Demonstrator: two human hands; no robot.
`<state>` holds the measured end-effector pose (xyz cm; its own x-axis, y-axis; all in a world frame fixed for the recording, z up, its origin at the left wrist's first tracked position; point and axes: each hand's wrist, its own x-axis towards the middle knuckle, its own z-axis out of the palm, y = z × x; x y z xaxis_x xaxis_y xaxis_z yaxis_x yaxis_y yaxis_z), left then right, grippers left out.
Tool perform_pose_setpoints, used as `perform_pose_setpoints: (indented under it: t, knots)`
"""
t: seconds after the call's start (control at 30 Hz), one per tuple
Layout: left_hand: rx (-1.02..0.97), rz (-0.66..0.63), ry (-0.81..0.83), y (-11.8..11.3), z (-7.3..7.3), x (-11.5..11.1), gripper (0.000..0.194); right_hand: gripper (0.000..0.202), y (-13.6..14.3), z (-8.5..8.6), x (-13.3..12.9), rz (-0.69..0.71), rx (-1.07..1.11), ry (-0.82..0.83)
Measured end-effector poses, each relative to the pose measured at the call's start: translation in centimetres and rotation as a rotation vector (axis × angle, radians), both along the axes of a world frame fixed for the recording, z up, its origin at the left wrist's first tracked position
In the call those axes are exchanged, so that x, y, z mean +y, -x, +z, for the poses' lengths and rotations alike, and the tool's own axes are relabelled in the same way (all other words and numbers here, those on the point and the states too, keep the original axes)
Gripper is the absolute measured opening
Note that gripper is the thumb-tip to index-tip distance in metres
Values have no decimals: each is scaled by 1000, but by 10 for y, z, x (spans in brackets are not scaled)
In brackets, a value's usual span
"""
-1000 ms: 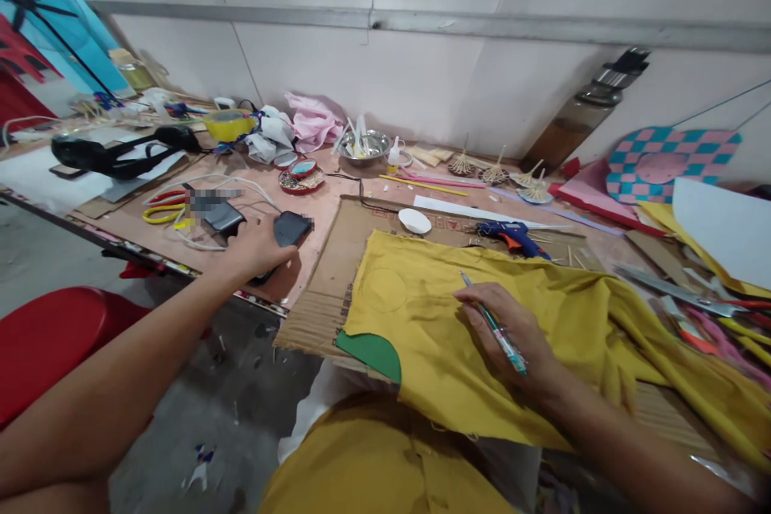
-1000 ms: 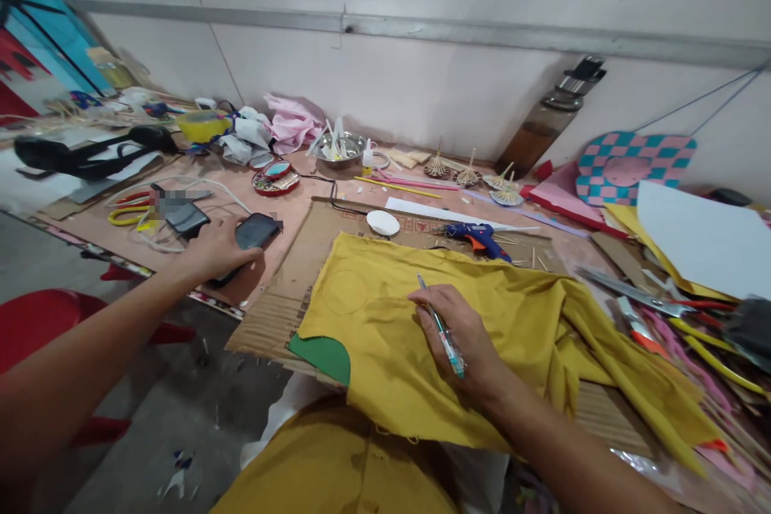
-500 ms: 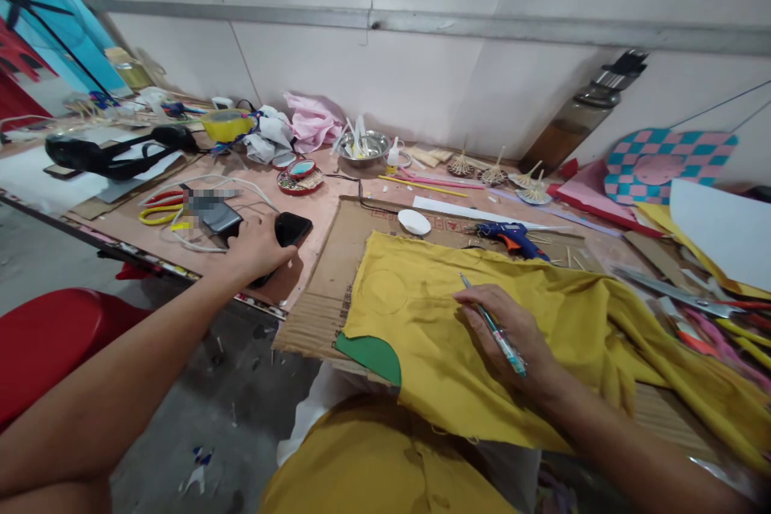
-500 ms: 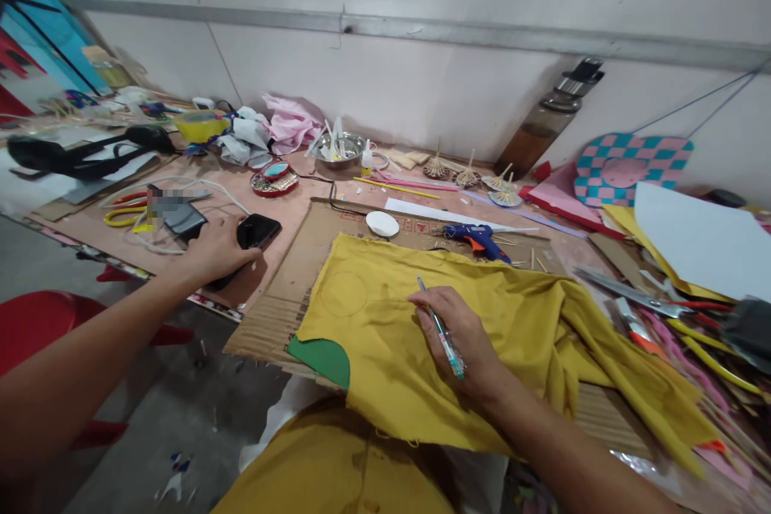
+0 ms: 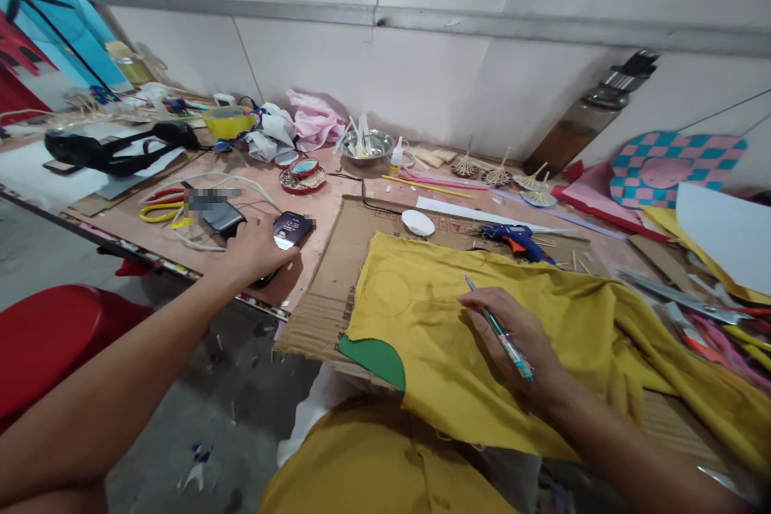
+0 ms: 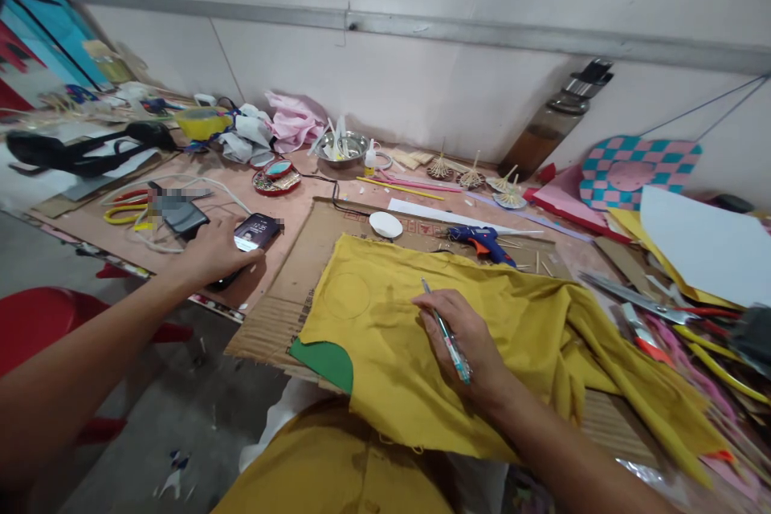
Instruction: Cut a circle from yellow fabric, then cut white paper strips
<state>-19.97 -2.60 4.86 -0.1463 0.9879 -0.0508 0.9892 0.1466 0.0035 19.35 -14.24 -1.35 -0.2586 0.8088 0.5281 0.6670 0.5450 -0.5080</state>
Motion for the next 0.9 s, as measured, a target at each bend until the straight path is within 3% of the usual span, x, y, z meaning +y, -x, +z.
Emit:
perform_pose_setpoints:
  t: [0.9]
  knots:
    - [15, 7, 12, -8, 3, 1, 81, 18, 1, 3, -2, -3, 20, 17]
